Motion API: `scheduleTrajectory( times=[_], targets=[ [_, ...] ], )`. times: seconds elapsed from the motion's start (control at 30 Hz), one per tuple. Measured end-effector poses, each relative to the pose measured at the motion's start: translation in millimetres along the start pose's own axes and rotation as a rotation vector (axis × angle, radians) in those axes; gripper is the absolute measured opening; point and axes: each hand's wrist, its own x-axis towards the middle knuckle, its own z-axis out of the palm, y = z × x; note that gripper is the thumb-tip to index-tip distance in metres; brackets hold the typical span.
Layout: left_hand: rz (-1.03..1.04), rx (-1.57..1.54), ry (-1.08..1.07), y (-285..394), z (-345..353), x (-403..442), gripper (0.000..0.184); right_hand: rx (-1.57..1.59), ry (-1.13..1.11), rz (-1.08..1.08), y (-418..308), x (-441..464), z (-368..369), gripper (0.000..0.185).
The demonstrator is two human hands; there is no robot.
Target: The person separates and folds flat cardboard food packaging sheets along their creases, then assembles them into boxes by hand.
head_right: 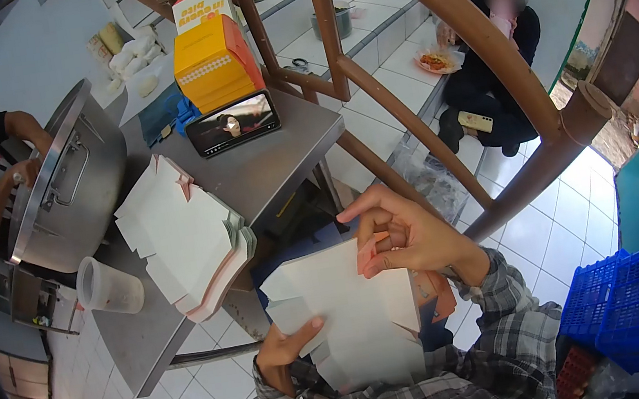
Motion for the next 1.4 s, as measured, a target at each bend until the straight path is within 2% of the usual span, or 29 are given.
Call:
scheduleTrajectory(
  times=[0.13, 0.17, 0.27, 0.33, 0.37, 0.4, 0.5, 0.53, 0.63, 0.73, 0.83, 0.93, 1.13, 1.23, 1.33, 1.4],
  targets=[
    [0.061, 0.044, 0.026, 10.2, 13.3, 5.1, 0.028, -0.110, 0.022, 0.110, -8.7, -3.5, -2.3, 0.069],
    [0.016, 0.036, 0.057, 9.8, 16.6, 7.0, 0.027, -0.138, 0.014, 0.150, -13.4, -3.6, -4.8, 0.071],
    [-0.085, 0.002, 0.122, 9.3, 24.6, 12.7, 0.027, -0.171, -0.260, 0.144, -39.9, 2.1, -22.0, 0.071],
    [-0.111, -0.048, 0.119, 10.2, 31.6, 17.8, 0.027, -0.394, -0.351, -0.019, -55.8, 15.6, -23.1, 0.069],
    [-0.086, 0.032, 0.120, 9.6, 35.9, 19.6, 0.027, -0.505, -0.393, -0.100, -61.9, 22.6, -22.9, 0.068],
    [-0.061, 0.110, 0.120, 8.4, 41.1, 21.6, 0.027, -0.580, -0.398, -0.095, -65.5, 32.9, -19.7, 0.058],
    [0.020, 0.355, 0.161, 10.6, 57.3, 26.2, 0.025, -0.663, -0.646, 0.005, -71.6, 61.2, 0.5, 0.053],
    [0.047, 0.439, 0.183, 13.0, 60.8, 26.7, 0.025, -0.643, -0.640, 0.046, -65.8, 65.0, 8.2, 0.052],
    [0.107, 0.459, 0.227, 20.7, 64.7, 27.0, 0.023, -0.697, -0.698, 0.057, -64.1, 76.0, 19.6, 0.055],
    [0.017, 0.264, 0.095, 14.4, 48.9, 29.0, 0.025, -0.612, -0.668, 0.147, -69.8, 77.7, 27.2, 0.061],
    [-0.092, -0.025, 0.039, 1.2, 37.8, 32.1, 0.027, -0.551, -0.623, 0.037, -55.2, 75.6, 21.3, 0.056],
    [-0.090, -0.137, -0.007, 4.1, 30.7, 33.0, 0.028, -0.563, -0.607, 0.027, -46.3, 72.5, 13.9, 0.047],
    [-0.152, -0.159, -0.054, 0.6, 23.3, 31.7, 0.027, -0.546, -0.600, -0.111, -23.7, 65.6, 2.1, 0.037],
    [-0.189, -0.148, -0.057, -3.3, 24.1, 37.2, 0.028, -0.602, -0.622, 0.045, -22.2, 67.1, -2.7, 0.044],
    [-0.051, -0.075, 0.083, -1.0, 38.0, 41.2, 0.027, -0.529, -0.555, -0.039, -39.7, 65.1, -1.3, 0.048],
    [-0.036, -0.072, 0.149, 4.8, 32.1, 38.9, 0.027, -0.431, -0.423, -0.100, -42.9, 55.3, -17.7, 0.050]
  ],
)
